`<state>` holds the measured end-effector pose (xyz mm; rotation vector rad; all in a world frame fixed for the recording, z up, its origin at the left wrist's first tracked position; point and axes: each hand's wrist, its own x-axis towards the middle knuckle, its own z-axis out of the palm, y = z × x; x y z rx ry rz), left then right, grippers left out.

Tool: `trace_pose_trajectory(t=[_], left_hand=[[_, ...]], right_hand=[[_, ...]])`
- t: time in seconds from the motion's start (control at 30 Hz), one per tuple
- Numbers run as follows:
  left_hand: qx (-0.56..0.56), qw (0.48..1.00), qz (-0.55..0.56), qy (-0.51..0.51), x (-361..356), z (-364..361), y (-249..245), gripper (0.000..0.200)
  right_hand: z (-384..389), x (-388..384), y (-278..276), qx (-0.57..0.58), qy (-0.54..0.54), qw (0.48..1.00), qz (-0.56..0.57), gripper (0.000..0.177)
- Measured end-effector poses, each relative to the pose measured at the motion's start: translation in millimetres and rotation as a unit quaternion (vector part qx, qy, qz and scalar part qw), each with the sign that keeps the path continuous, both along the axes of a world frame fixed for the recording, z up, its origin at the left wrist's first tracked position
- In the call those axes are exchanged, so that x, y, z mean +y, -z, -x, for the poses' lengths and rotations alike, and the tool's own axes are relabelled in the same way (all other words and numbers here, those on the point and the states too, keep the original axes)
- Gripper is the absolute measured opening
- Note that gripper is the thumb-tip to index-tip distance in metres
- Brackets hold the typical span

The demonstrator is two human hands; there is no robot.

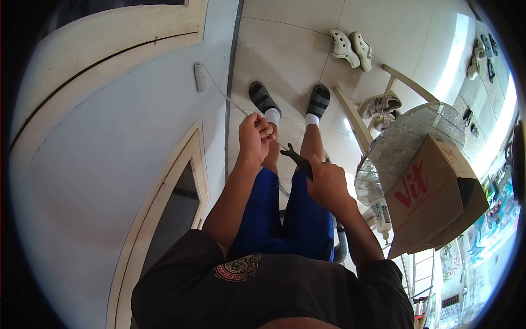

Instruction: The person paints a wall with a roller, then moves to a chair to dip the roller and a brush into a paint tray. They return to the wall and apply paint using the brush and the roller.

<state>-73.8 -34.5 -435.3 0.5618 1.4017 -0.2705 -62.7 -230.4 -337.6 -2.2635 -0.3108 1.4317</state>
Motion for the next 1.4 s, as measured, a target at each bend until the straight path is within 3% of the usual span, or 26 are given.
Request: trace_pose_trajectory(t=[0.07, 0.1, 0.13, 0.23, 0.3, 0.37, 0.5, 0.57, 0.73, 0.93, 0.97, 1.0, 1.03, 1.1, 1.13, 1.17, 1.2, 1.23, 1.27, 1.3, 1.33, 1.4], left_hand=[[-0.019, 1.0, 0.01, -0.001, 6.9, -2.8, 8.5, 0.018], [-0.021, 1.0, 0.004, 0.01, 10.8, -10.4, 29.5, 0.019], [-0.021, 1.0, -0.001, 0.022, 16.0, -17.7, 60.6, 0.02], [-0.033, 0.996, 0.074, 0.023, 48.9, -38.4, 196.9, 0.013], [-0.012, 0.991, 0.132, -0.001, 64.7, -47.3, 252.0, 0.012], [-0.012, 0.987, 0.087, 0.137, 65.8, -49.4, 265.2, 0.011], [-0.007, 0.98, 0.025, 0.195, 39.1, -33.1, 223.8, 0.02], [-0.005, 0.968, -0.036, 0.25, 26.5, -8.1, 200.7, 0.036], [-0.001, 0.971, -0.031, 0.235, 8.0, 56.0, 167.1, 0.046], [-0.022, 0.974, -0.003, 0.227, -18.7, 90.8, 134.8, 0.045], [-0.041, 0.97, 0.004, 0.238, -25.2, 94.0, 122.7, 0.044], [-0.044, 0.974, 0.023, 0.222, -31.2, 94.7, 110.3, 0.041], [-0.052, 0.974, 0.017, 0.22, -35.2, 95.7, 97.5, 0.041], [-0.05, 0.966, 0.022, 0.253, -42.3, 97.4, 71.2, 0.039], [-0.051, 0.962, 0.004, 0.269, -45.3, 97.3, 50.6, 0.038], [-0.06, 0.963, -0.002, 0.263, -46.6, 100.7, 33.4, 0.038], [-0.06, 0.957, -0.013, 0.283, -45.5, 107.0, 17.0, 0.038], [-0.065, 0.951, -0.026, 0.3, -44.9, 107.9, 1.9, 0.038], [-0.078, 0.953, -0.032, 0.292, -44.7, 112.3, -18.0, 0.038], [-0.074, 0.95, -0.041, 0.301, -42.8, 117.6, -38.1, 0.037], [-0.071, 0.947, -0.052, 0.309, -40.6, 118.3, -56.0, 0.037], [-0.074, 0.945, -0.071, 0.309, -38.4, 125.3, -92.9, 0.039]], right_hand=[[1.3, 6.5, 5.2, -0.002, 0.006, 1.0, 0.0, 0.016], [-0.7, 11.9, 27.5, -0.068, -0.001, 0.998, -0.005, 0.016], [-3.9, 18.7, 52.9, -0.134, -0.007, 0.991, -0.011, 0.017], [-26.1, 50.4, 150.6, -0.078, 0.021, 0.997, 0.018, 0.019], [-22.8, 63.6, 187.8, -0.077, 0.028, 0.996, 0.019, 0.02], [-17.3, 75.4, 196.0, -0.048, 0.083, 0.994, 0.052, 0.024], [4.7, 67.1, 187.8, -0.022, 0.155, 0.987, 0.043, 0.037], [24.9, 57.4, 190.0, 0.006, 0.202, 0.979, 0.032, 0.05], [54.1, 28.1, 235.5, 0.013, 0.234, 0.972, 0.027, 0.052], [84.7, -0.8, 205.0, 0.009, 0.293, 0.955, -0.042, 0.05], [90.5, -12.5, 196.7, 0.31, 0.505, 0.782, -0.194, 0.04], [95.1, -19.3, 188.7, 0.555, 0.618, 0.463, -0.31, 0.031], [95.7, -21.1, 169.9, 0.554, 0.611, 0.468, -0.316, 0.031], [93.1, -27.8, 127.7, 0.475, 0.567, 0.629, -0.239, 0.025], [97.5, -31.9, 122.7, 0.47, 0.559, 0.637, -0.247, 0.025], [113.3, -41.1, 130.3, 0.342, 0.477, 0.791, -0.175, 0.021], [123.4, -52.1, 125.2, 0.193, 0.374, 0.902, -0.093, 0.018], [117.4, -63.7, 109.2, 0.181, 0.366, 0.908, -0.097, 0.018], [110.9, -75.6, 92.7, 0.4, 0.509, 0.734, -0.204, 0.02], [105.1, -86.1, 76.2, 0.578, 0.593, 0.482, -0.288, 0.022], [105.6, -87.4, 55.7, 0.477, 0.525, 0.676, -0.201, 0.021], [115.2, -95.5, 40.1, 0.435, 0.501, 0.723, -0.19, 0.02]])
